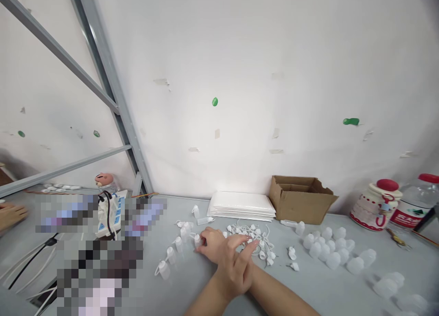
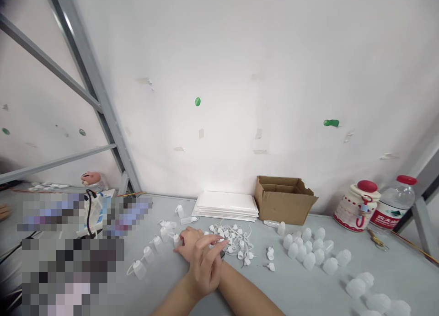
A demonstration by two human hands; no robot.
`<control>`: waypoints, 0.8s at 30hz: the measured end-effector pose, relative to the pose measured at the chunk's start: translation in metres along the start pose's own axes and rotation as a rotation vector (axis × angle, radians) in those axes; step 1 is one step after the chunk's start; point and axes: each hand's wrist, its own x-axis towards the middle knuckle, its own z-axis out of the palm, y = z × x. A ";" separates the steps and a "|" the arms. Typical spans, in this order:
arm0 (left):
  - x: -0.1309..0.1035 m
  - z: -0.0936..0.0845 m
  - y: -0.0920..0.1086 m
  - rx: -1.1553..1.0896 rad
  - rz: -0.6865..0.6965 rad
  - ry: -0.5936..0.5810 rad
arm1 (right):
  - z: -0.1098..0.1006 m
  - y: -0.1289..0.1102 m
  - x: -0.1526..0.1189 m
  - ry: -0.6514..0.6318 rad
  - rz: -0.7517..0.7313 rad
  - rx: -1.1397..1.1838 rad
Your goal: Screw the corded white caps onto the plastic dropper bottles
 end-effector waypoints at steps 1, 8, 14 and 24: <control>0.001 0.000 0.000 -0.003 -0.003 0.001 | 0.002 -0.001 0.002 -0.023 -0.043 -0.013; 0.000 0.000 -0.002 -0.015 0.007 -0.021 | 0.001 -0.007 0.017 -0.077 -0.133 -0.056; 0.001 0.000 -0.001 0.011 -0.002 0.017 | -0.019 0.007 0.021 -0.038 -0.076 -0.071; 0.002 -0.001 0.000 -0.017 0.027 -0.007 | -0.011 0.009 0.033 0.029 -0.079 -0.181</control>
